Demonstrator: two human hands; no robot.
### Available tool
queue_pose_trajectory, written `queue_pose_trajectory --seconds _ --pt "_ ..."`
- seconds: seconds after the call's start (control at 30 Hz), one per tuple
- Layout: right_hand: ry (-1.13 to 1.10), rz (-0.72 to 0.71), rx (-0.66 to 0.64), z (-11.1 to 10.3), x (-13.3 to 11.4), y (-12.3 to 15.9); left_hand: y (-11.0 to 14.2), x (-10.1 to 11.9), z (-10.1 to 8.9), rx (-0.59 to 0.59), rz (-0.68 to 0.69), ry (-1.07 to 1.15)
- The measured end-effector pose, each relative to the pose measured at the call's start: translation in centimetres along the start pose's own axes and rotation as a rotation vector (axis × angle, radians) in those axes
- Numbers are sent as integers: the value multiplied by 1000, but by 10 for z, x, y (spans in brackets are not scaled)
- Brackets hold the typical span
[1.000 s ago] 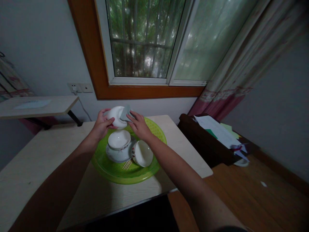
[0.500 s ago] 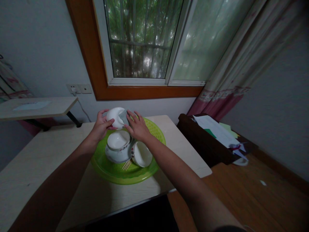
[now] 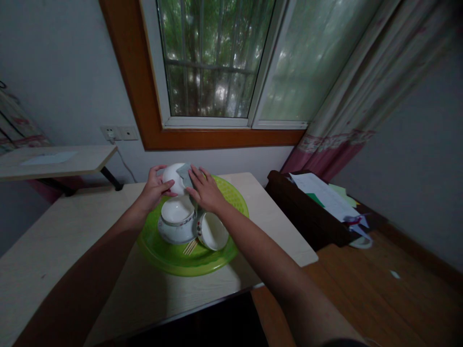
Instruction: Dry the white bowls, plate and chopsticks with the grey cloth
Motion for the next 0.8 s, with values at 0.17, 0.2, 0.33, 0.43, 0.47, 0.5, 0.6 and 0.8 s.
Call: queue_pose_trajectory --seconds 0.17,0.2,0.33,0.43,0.47,0.5,0.6,0.8 --pt "-2 13 -22 7 7 -2 -2 5 -7 88 49 -16" --pt "3 6 -19 7 7 -2 -2 6 -8 103 54 -19" --pt "-2 -24 -10 8 8 -3 -1 7 -9 122 60 -35" --pt "-31 -26 -20 9 10 -4 -1 5 -9 109 54 -50" --pt "-46 -28 -24 9 10 -4 -1 4 -9 101 49 -55" --pt "-64 -33 -27 9 10 -5 -1 3 -8 91 45 -61" --pt "-137 -54 -20 7 8 -5 -2 2 -7 66 46 -72" --pt "-295 38 58 -3 16 -6 -3 1 -8 60 53 -70"
Point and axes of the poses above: each hand's wrist, its own y-axis away from the middle knuckle, its own z-axis out of the palm, x = y × z, the point moved 7 cm from there along -y, towards the middle knuckle, and after that the axes turned 7 degrees about z, right-handed, at the moved point
